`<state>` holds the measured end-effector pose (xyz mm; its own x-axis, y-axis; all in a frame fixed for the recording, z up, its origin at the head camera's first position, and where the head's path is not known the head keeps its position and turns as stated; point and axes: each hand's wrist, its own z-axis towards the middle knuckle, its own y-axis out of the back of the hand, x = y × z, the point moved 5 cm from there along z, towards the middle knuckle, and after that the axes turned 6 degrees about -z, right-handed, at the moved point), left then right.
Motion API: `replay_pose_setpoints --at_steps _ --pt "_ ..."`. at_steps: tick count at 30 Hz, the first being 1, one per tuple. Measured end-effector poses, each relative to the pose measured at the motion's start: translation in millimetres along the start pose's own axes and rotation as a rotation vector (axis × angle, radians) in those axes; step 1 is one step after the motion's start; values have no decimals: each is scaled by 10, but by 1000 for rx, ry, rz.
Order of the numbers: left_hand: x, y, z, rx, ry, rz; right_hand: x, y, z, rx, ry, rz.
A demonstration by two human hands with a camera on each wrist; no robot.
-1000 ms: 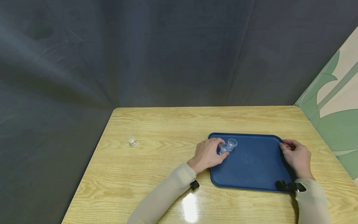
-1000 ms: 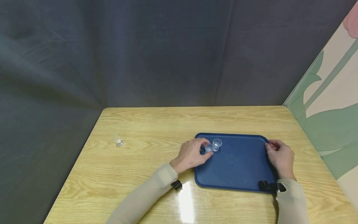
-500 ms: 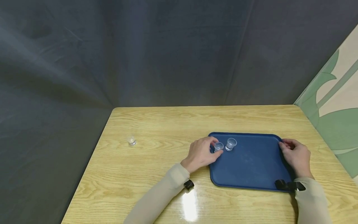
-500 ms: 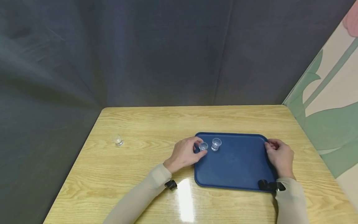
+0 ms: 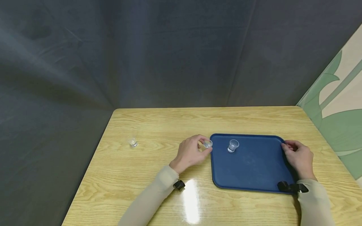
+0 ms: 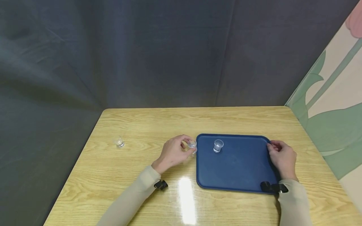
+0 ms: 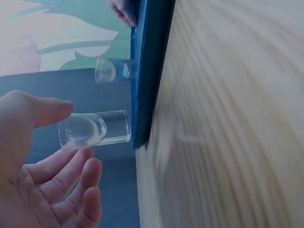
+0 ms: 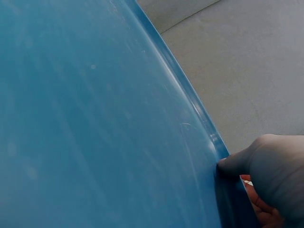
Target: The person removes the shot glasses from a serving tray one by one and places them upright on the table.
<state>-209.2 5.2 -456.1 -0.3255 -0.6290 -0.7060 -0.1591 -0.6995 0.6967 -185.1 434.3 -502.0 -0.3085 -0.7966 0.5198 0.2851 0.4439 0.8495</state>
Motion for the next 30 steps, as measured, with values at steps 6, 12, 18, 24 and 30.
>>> replay_pose_setpoints --at_steps 6,12,18,24,30 --pt "198 210 -87 -32 45 -33 -13 -9 -1 -5 -2 1" --pt "471 485 -205 -62 88 -37 -15 -15 -16 3 -19 4" --pt "751 785 -356 -116 145 -8 8 -10 -43 -7 -13 4" --pt "974 1036 -488 -174 175 16 4 -1 -41 -1 -15 7" --pt "1157 1245 -624 -233 214 48 26 -15 -39 -10 -9 11"
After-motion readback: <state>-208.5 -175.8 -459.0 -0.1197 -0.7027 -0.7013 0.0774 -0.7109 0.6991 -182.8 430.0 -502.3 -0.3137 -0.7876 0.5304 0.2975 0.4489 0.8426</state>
